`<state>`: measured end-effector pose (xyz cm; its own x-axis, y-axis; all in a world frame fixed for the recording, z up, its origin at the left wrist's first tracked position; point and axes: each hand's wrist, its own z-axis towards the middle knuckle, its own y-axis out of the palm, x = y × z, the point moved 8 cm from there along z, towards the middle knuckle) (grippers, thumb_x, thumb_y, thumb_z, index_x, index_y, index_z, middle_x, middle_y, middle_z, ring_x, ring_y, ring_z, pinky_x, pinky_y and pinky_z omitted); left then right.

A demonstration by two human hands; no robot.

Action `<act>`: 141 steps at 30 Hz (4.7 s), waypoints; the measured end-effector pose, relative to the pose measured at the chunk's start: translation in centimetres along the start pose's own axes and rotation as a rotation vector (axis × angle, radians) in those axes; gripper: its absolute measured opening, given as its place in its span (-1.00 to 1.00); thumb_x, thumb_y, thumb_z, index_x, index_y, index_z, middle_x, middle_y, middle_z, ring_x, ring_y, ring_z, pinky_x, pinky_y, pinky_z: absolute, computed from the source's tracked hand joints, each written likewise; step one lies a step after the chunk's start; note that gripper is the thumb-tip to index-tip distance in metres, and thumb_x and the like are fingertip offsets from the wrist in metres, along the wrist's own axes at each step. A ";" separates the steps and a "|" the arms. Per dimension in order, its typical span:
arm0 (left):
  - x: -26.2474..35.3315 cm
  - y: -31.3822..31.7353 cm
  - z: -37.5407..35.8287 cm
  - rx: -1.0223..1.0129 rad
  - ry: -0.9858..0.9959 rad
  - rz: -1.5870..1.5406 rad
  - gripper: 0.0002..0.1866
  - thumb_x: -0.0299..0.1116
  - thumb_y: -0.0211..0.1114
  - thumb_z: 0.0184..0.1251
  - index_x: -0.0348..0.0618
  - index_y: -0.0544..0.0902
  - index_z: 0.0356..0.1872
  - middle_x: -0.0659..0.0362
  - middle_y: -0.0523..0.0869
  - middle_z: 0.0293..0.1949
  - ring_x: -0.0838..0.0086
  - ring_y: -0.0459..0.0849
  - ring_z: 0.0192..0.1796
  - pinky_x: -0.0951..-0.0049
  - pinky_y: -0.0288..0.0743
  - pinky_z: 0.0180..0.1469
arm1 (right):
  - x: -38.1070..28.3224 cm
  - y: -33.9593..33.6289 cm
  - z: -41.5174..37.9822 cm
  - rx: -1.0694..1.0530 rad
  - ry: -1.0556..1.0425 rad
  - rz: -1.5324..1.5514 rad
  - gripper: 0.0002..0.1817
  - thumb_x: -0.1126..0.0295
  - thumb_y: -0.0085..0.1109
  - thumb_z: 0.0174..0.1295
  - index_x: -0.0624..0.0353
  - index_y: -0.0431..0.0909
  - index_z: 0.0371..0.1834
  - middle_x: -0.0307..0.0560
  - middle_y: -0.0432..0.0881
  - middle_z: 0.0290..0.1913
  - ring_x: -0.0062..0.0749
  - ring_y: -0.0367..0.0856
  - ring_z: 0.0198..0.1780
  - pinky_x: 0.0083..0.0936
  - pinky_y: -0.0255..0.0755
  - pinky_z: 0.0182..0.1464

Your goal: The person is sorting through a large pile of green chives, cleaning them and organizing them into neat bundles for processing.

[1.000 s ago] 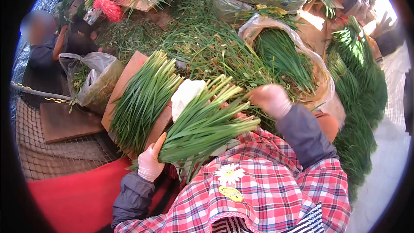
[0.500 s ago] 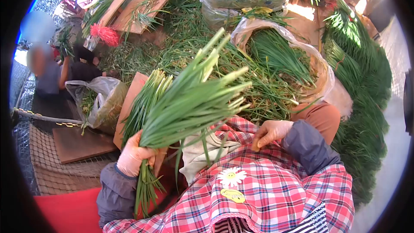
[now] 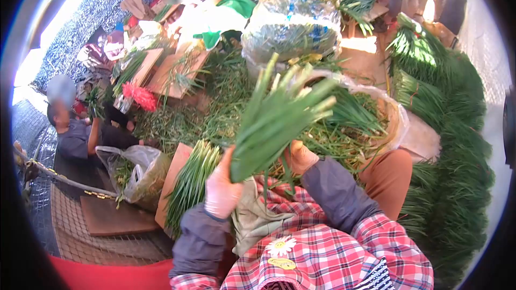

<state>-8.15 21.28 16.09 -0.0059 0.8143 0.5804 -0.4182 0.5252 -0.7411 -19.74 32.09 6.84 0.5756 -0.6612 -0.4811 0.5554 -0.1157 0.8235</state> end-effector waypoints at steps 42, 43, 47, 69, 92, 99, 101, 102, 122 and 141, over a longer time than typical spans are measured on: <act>-6.1 10.7 -1.0 0.168 -0.359 -1.800 -0.13 -0.19 0.47 -0.07 -0.12 0.21 0.30 0.00 0.47 0.14 0.21 0.50 0.14 0.18 0.43 0.16 | -0.9 3.3 -5.1 0.048 0.745 -1.899 0.14 0.30 0.35 -0.10 0.21 -0.31 0.45 0.29 0.37 0.17 0.03 0.47 0.12 -0.36 0.32 0.16; -5.6 10.2 -0.6 0.138 -0.357 -1.793 -0.16 -0.24 0.43 -0.05 -0.12 0.21 0.30 -0.01 0.47 0.14 0.21 0.50 0.14 0.18 0.43 0.16 | -0.4 4.4 -4.7 -0.061 0.546 -1.820 0.10 0.31 0.31 -0.08 0.21 -0.30 0.45 0.32 0.32 0.20 0.09 0.45 0.12 -0.31 0.35 0.12; -4.7 10.4 -0.4 0.070 -0.390 -1.881 -0.22 -0.40 0.33 0.01 -0.13 0.18 0.32 -0.05 0.43 0.19 0.21 0.51 0.14 0.17 0.41 0.18 | 0.0 6.6 -4.4 -0.244 0.183 -1.723 -0.05 0.45 0.13 0.01 0.17 -0.24 0.45 0.34 0.16 0.29 0.24 0.37 0.14 -0.20 0.41 0.04; -6.4 11.4 -0.3 0.493 -0.221 -1.949 -0.32 -0.13 0.28 0.17 -0.26 0.26 0.25 0.08 0.49 0.13 0.34 0.47 0.17 0.37 0.33 0.21 | 7.1 13.4 5.1 -0.922 0.211 -2.167 -0.24 0.15 0.37 -0.09 0.15 0.33 0.22 0.08 0.38 0.23 0.12 0.20 0.32 -0.12 0.09 0.33; -14.4 -16.9 1.8 0.688 0.401 -1.498 -0.73 -0.47 0.15 0.20 -0.05 0.45 -0.06 0.27 0.58 -0.24 0.40 0.55 -0.09 0.11 0.33 0.21 | -7.0 3.7 -11.4 -0.019 1.029 -1.146 -0.71 0.28 0.12 0.20 0.28 0.64 -0.18 -0.10 0.69 -0.34 -0.50 0.62 -0.19 -0.56 0.44 -0.02; -12.2 -15.9 2.9 0.599 0.484 -1.554 -0.74 -0.48 0.15 0.18 -0.10 0.44 -0.08 0.27 0.55 -0.24 0.41 0.53 -0.07 0.15 0.29 0.23 | -12.4 3.3 -4.3 0.147 0.341 -1.088 -0.81 0.58 0.05 0.13 0.27 0.62 -0.22 -0.07 0.68 -0.27 -0.41 0.63 -0.16 -0.51 0.48 -0.04; -11.8 -15.6 2.8 0.615 0.491 -1.549 -0.73 -0.46 0.14 0.18 -0.12 0.43 -0.07 0.29 0.51 -0.25 0.42 0.52 -0.08 0.17 0.29 0.22 | -12.1 2.6 -2.5 0.172 0.254 -1.545 -0.78 0.49 0.09 0.11 0.20 0.62 -0.17 0.03 0.68 -0.25 -0.32 0.65 -0.17 -0.51 0.48 -0.05; -11.7 -15.5 2.9 0.614 0.497 -1.547 -0.72 -0.46 0.13 0.18 -0.12 0.42 -0.06 0.30 0.51 -0.26 0.42 0.52 -0.09 0.17 0.29 0.22 | -11.4 2.3 -1.7 0.173 0.265 -1.776 -0.72 0.25 0.18 0.09 0.13 0.63 -0.17 0.09 0.65 -0.22 -0.17 0.64 -0.16 -0.44 0.48 -0.07; 0.7 -11.9 6.1 0.743 0.376 -0.589 -0.87 -0.56 0.17 0.19 -0.23 0.51 -0.23 0.13 0.60 -0.35 0.43 0.60 -0.27 0.35 0.54 -0.12 | 1.9 4.4 -7.4 -0.168 0.841 -0.166 -0.11 -0.28 -0.03 0.15 0.20 0.14 0.37 0.03 0.51 0.14 -0.18 0.47 0.15 -0.22 0.26 0.24; 9.7 1.0 -3.5 -0.486 0.737 0.077 -0.41 -0.24 0.38 -0.18 -0.01 0.53 0.04 0.15 0.51 0.03 0.20 0.37 0.26 0.00 0.08 0.33 | 6.4 1.3 0.5 0.202 0.507 0.099 -0.48 0.27 0.34 0.03 0.27 0.45 0.04 -0.06 0.60 -0.22 -0.34 0.61 -0.25 -0.42 0.57 -0.16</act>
<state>-5.42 30.58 19.77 0.6389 0.7159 0.2817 -0.0078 0.3722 -0.9281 -15.68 27.33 4.95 0.8637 -0.2427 -0.4418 0.3866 -0.2436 0.8895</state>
